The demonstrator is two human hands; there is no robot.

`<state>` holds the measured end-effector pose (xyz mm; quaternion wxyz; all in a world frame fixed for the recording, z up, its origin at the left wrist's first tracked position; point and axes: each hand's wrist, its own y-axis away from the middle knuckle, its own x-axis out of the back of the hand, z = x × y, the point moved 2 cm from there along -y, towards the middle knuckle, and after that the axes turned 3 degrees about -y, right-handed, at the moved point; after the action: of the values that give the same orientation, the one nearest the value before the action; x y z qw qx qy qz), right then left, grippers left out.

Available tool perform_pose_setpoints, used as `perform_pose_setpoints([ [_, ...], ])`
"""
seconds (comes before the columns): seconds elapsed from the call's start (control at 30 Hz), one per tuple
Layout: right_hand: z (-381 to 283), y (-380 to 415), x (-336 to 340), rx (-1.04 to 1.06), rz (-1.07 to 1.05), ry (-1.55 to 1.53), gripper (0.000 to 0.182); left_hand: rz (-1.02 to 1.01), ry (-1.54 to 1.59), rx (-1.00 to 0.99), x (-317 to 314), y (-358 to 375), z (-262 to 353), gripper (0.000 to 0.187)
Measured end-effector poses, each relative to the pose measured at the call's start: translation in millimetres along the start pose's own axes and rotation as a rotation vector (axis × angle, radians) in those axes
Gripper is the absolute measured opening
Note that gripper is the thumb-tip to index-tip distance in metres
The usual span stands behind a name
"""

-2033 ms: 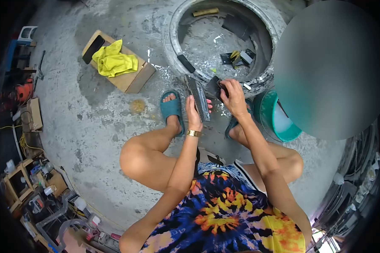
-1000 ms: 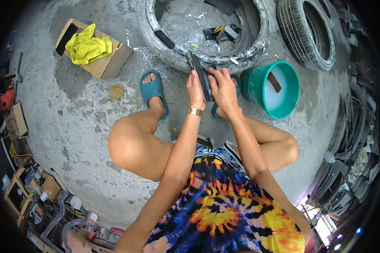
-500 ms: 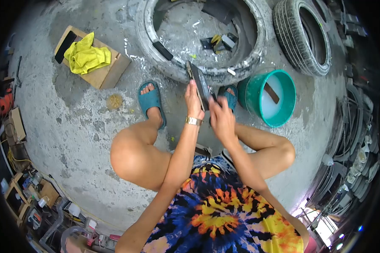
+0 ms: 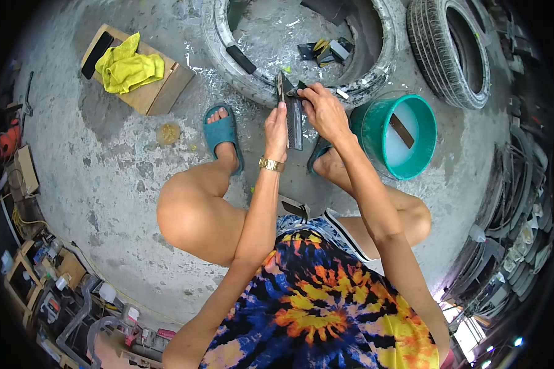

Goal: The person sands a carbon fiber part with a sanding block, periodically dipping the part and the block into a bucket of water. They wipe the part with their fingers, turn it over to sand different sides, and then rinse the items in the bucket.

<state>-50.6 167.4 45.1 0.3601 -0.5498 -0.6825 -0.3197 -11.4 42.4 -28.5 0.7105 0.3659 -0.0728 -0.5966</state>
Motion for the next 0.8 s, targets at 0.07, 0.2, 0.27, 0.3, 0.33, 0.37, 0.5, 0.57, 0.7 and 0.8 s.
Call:
perform_pose_setpoints([
  [0.07, 0, 0, 1, -0.004, -0.004, 0.001, 0.023, -0.038, 0.027, 0.128, -8, 13, 21, 0.032],
  [0.2, 11, -8, -3, -0.01, -0.036, -0.044, 0.019, -0.058, 0.246, 0.229, -10, 16, 19, 0.027],
  [0.27, 13, -8, -6, 0.01, -0.031, -0.039, 0.018, -0.078, 0.189, 0.007, 2, 4, 3, 0.024],
  [0.3, 12, -8, -7, 0.04, 0.009, -0.015, 0.017, -0.076, 0.185, 0.008, 1, 4, 5, 0.024],
  [0.33, 11, -8, -7, 0.07, 0.05, 0.009, 0.016, -0.07, 0.147, 0.038, 0, 4, 6, 0.024],
  [0.37, 11, -9, -7, 0.071, 0.054, 0.005, 0.016, -0.066, 0.108, 0.064, 0, 2, 9, 0.024],
  [0.5, 9, 17, -5, 0.141, 0.044, -0.012, 0.019, -0.027, 0.015, 0.104, -6, 3, 23, 0.026],
  [0.57, -17, 49, 11, 0.224, -0.014, -0.053, 0.023, -0.063, -0.015, 0.146, -2, -8, 26, 0.03],
  [0.7, -11, 24, 3, 0.133, 0.046, -0.081, 0.023, -0.132, 0.065, 0.195, -1, -7, 29, 0.033],
  [0.8, -29, 49, 7, 0.122, 0.0, -0.066, 0.017, -0.146, 0.151, 0.225, 4, -8, 30, 0.033],
])
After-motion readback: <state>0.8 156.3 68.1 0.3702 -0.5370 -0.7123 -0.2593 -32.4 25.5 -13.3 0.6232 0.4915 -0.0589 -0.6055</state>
